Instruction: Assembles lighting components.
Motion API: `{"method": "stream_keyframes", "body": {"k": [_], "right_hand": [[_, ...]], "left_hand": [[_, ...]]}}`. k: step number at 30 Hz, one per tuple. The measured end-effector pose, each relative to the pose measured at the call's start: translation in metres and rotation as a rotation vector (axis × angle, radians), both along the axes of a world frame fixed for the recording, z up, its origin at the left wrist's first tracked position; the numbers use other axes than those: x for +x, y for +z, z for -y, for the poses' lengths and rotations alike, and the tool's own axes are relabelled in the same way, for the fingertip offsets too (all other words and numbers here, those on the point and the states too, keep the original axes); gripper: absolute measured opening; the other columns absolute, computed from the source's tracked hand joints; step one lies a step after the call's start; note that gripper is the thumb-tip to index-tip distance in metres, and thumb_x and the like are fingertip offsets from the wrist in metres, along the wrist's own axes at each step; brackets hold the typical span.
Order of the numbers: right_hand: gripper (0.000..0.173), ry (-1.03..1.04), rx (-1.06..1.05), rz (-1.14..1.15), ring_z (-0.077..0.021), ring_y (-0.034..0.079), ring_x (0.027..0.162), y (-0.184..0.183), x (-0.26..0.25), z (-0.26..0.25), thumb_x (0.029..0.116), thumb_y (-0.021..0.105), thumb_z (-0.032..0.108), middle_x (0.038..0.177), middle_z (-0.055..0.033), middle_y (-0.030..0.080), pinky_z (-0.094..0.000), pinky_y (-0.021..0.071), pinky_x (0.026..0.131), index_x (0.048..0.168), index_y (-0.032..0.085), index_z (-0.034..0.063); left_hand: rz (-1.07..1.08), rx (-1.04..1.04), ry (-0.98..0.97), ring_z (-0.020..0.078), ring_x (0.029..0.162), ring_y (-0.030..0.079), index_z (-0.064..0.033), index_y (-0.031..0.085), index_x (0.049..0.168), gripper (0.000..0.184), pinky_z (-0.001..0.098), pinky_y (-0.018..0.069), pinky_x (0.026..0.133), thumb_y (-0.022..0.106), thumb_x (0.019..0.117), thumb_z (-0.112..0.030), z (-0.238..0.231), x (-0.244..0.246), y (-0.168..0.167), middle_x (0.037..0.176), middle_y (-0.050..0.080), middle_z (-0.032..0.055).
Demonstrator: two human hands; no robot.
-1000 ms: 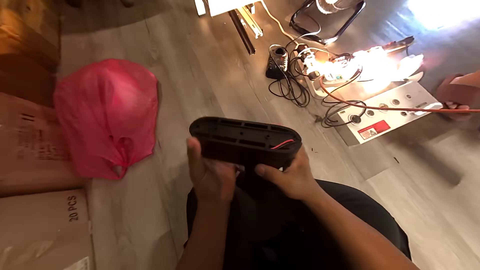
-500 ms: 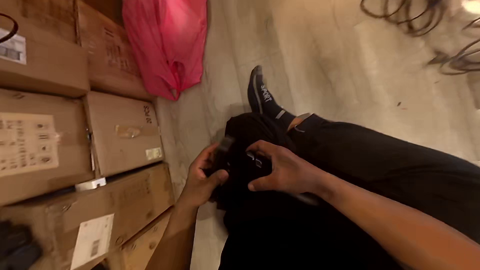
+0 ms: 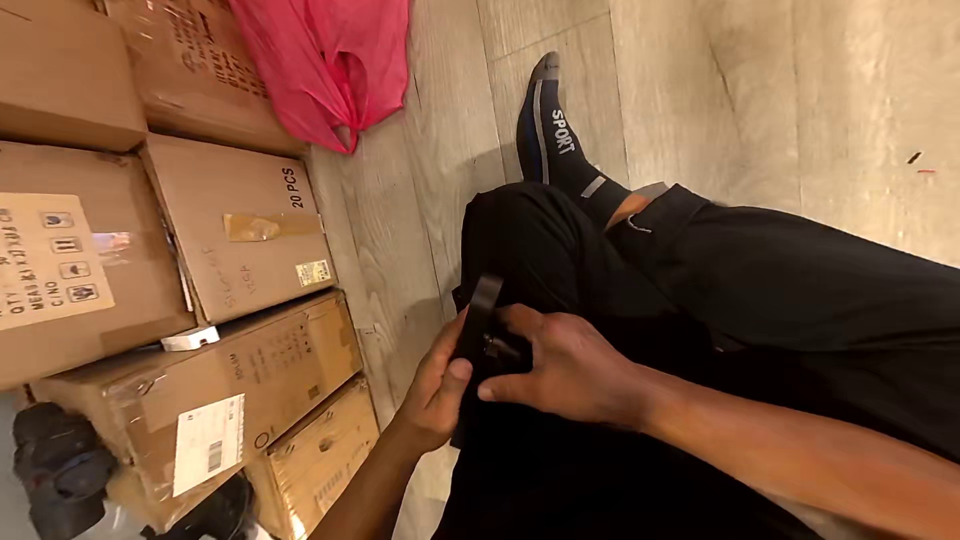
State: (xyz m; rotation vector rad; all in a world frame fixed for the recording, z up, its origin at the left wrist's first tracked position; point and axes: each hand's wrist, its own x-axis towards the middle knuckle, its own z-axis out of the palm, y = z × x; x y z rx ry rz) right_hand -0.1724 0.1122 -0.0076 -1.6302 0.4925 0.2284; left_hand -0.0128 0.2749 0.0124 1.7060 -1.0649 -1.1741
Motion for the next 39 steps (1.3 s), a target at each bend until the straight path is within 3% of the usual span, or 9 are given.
{"method": "stream_keyframes", "body": {"k": [4,6,10,15,21,25,30,34,39], "right_hand": [[0.076,-0.005,0.012,0.02,-0.0201,0.069,0.092,0.001,-0.001,0.003,0.0805,0.072,0.067,0.099,-0.0053,0.073,-0.0474,0.055,0.079,0.131,0.061,0.0112],[0.076,-0.014,0.031,0.005,-0.0172,0.069,0.093,0.001,-0.002,0.005,0.0802,0.073,0.068,0.101,-0.0037,0.073,-0.045,0.0556,0.081,0.131,0.061,0.0122],[0.072,-0.093,0.082,0.048,-0.0092,0.069,0.094,-0.008,-0.002,0.002,0.0776,0.074,0.07,0.101,0.0023,0.074,-0.0405,0.0578,0.083,0.125,0.065,0.0161],[0.066,-0.032,0.048,0.044,-0.007,0.068,0.088,-0.008,0.0,-0.003,0.0769,0.075,0.07,0.093,0.0063,0.072,-0.0394,0.0568,0.077,0.119,0.063,0.0202],[0.08,0.032,-0.006,-0.012,-0.015,0.069,0.084,0.002,0.003,-0.005,0.0765,0.078,0.065,0.09,0.0025,0.072,-0.0457,0.0559,0.074,0.14,0.052,0.0229],[0.078,0.061,-0.005,-0.01,-0.0173,0.068,0.086,0.005,0.004,-0.01,0.0806,0.074,0.066,0.093,0.0001,0.072,-0.0473,0.0544,0.075,0.14,0.054,0.0194],[0.065,0.068,0.017,0.082,-0.0141,0.067,0.083,-0.002,0.0,-0.012,0.0908,0.059,0.071,0.089,0.0011,0.071,-0.0449,0.0541,0.075,0.127,0.062,0.0172],[0.051,0.075,0.002,0.203,-0.0125,0.066,0.078,-0.009,-0.001,-0.01,0.1053,0.042,0.057,0.084,0.0002,0.068,-0.0403,0.0535,0.07,0.118,0.068,0.0146],[0.044,0.076,0.068,0.19,-0.0044,0.062,0.079,-0.011,-0.001,-0.004,0.1088,0.037,0.048,0.084,0.0072,0.065,-0.0332,0.051,0.07,0.109,0.071,0.021]], "left_hand": [[-0.002,-0.023,0.281,0.0025,0.109,0.066,-0.0036,0.054,0.137,0.07,0.0281,0.0568,0.097,0.04,0.102,-0.063,-0.01,-0.007,-0.006,0.118,0.07,-0.005],[-0.028,-0.008,0.396,0.0066,0.098,0.07,-0.0036,0.052,0.13,0.071,0.0301,0.0607,0.087,0.044,0.0981,-0.067,-0.013,-0.002,-0.008,0.108,0.072,-0.0038],[0.037,0.005,0.078,0.0028,0.117,0.062,-0.0036,0.049,0.143,0.066,0.0283,0.0529,0.104,0.035,0.1068,-0.056,-0.031,0.003,-0.004,0.129,0.065,-0.0024],[0.113,0.043,-0.08,0.0099,0.117,0.063,0.0009,0.039,0.146,0.068,0.0332,0.0556,0.101,0.037,0.1072,-0.056,-0.05,-0.005,-0.002,0.128,0.063,0.0094],[0.268,0.133,-0.108,0.01,0.105,0.068,0.0047,0.041,0.138,0.092,0.0349,0.061,0.091,0.065,0.0878,-0.069,-0.058,-0.011,-0.003,0.115,0.068,0.0107],[0.359,0.094,-0.083,0.0111,0.095,0.069,-0.0012,0.051,0.126,0.082,0.035,0.061,0.083,0.056,0.0894,-0.075,-0.076,-0.012,-0.016,0.105,0.068,0.0104],[0.122,0.151,0.105,0.0098,0.103,0.07,0.0049,0.039,0.141,0.099,0.0344,0.0616,0.091,0.073,0.0823,-0.067,-0.082,-0.031,-0.014,0.113,0.07,0.0082],[0.146,0.233,0.11,0.0083,0.1,0.07,0.0088,0.052,0.131,0.1,0.033,0.0611,0.091,0.075,0.0763,-0.072,-0.086,-0.036,-0.016,0.108,0.072,0.0077],[0.129,0.132,0.13,0.0067,0.098,0.071,0.0078,0.051,0.129,0.094,0.0309,0.0614,0.09,0.076,0.0792,-0.068,-0.088,-0.038,-0.022,0.107,0.072,0.0058]]}}
